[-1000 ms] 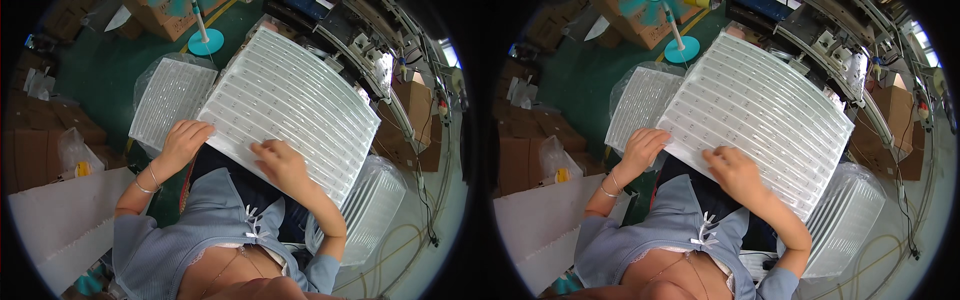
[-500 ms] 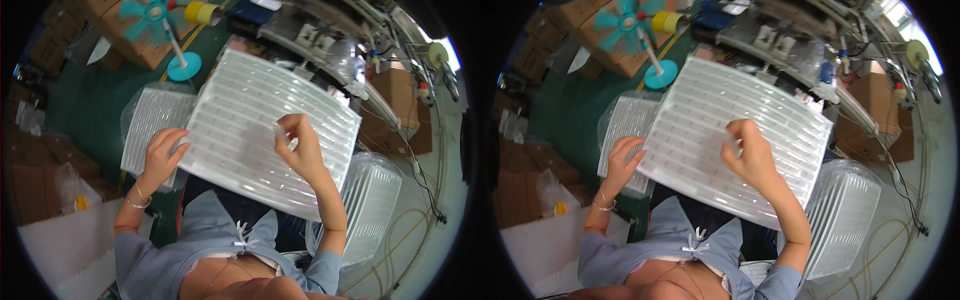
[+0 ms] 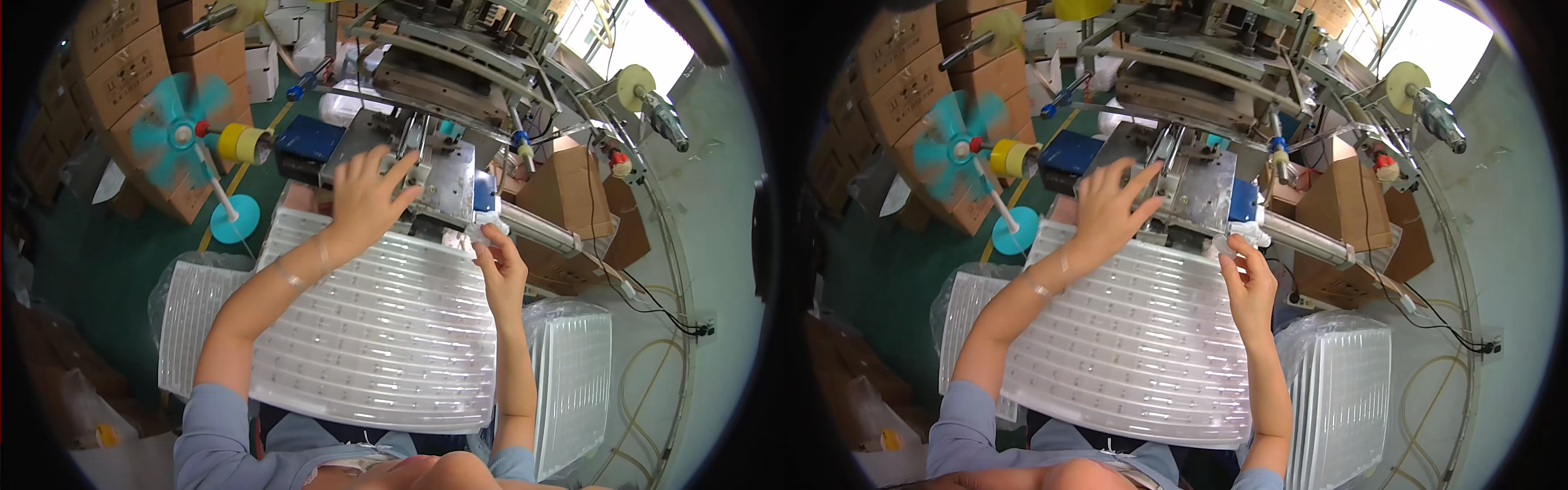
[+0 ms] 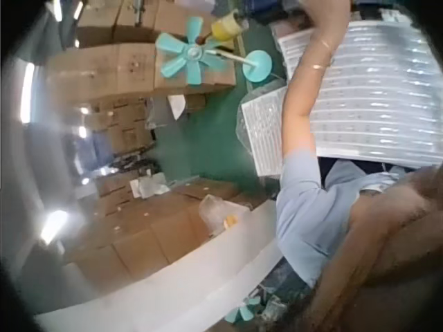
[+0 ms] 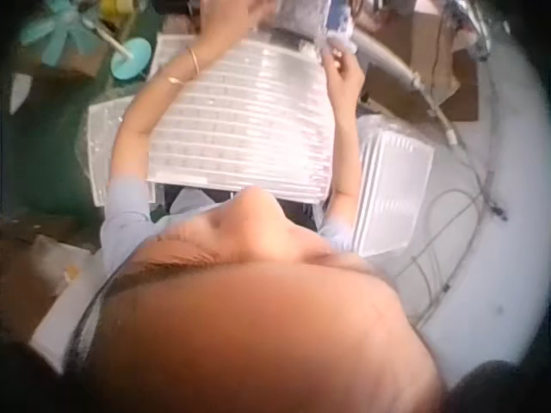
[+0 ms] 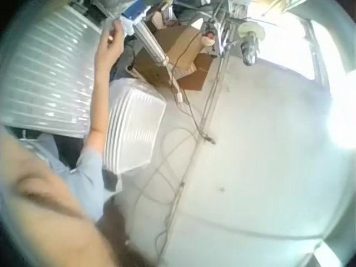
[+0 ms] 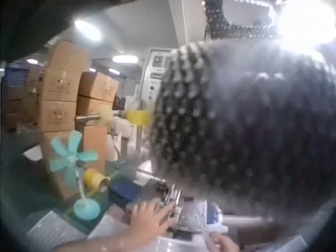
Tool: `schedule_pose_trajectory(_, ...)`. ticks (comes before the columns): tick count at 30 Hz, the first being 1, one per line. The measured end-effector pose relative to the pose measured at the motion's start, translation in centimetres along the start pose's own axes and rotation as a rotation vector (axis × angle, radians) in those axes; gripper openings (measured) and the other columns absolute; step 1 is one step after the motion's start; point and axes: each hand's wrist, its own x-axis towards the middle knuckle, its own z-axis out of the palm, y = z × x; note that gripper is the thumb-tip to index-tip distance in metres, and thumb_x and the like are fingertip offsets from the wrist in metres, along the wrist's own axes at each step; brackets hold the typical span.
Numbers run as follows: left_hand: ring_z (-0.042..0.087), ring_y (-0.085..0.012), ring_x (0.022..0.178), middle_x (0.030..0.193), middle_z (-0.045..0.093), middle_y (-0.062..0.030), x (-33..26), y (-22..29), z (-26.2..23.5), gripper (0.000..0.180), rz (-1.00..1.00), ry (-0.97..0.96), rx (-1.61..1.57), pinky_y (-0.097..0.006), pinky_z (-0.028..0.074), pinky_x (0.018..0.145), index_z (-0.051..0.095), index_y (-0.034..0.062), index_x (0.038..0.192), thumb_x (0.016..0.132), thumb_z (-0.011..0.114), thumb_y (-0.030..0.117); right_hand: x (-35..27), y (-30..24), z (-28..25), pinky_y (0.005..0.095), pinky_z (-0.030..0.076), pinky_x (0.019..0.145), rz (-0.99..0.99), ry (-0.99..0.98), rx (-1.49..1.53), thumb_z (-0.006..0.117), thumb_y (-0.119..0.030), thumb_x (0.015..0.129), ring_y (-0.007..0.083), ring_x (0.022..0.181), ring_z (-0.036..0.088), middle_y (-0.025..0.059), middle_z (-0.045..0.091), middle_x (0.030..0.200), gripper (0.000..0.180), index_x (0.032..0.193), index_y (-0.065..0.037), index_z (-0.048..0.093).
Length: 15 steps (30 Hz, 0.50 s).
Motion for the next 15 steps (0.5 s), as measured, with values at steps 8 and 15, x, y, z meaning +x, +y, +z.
schedule_pose_trajectory(8,0.052,-0.0217,0.089,0.086,0.06,-0.0033,4.0,0.2,4.3,0.034,0.137,-0.092,0.045,-0.038,0.033,0.081,0.065,0.0127,0.109,0.081,0.065,0.032,7.2,-1.3,4.1,0.0295,0.055,0.069,-0.281,0.163,-0.082,0.067,-0.008,0.083,0.0205,0.087,0.065,0.0104,0.066,0.104,0.025,0.107,-0.004,0.064)
schedule_pose_trajectory(15,0.052,-0.0237,0.075,0.077,0.058,-0.0052,-4.1,-1.6,-6.1,0.03,0.04,-0.273,-0.211,-0.038,0.036,0.077,0.064,0.0078,0.105,0.076,0.068,0.011,12.7,0.3,8.1,0.0395,0.047,0.064,-0.58,0.265,-0.578,0.069,-0.019,0.076,0.0272,0.069,0.062,0.0069,0.066,0.074,0.012,0.084,-0.01,0.069)
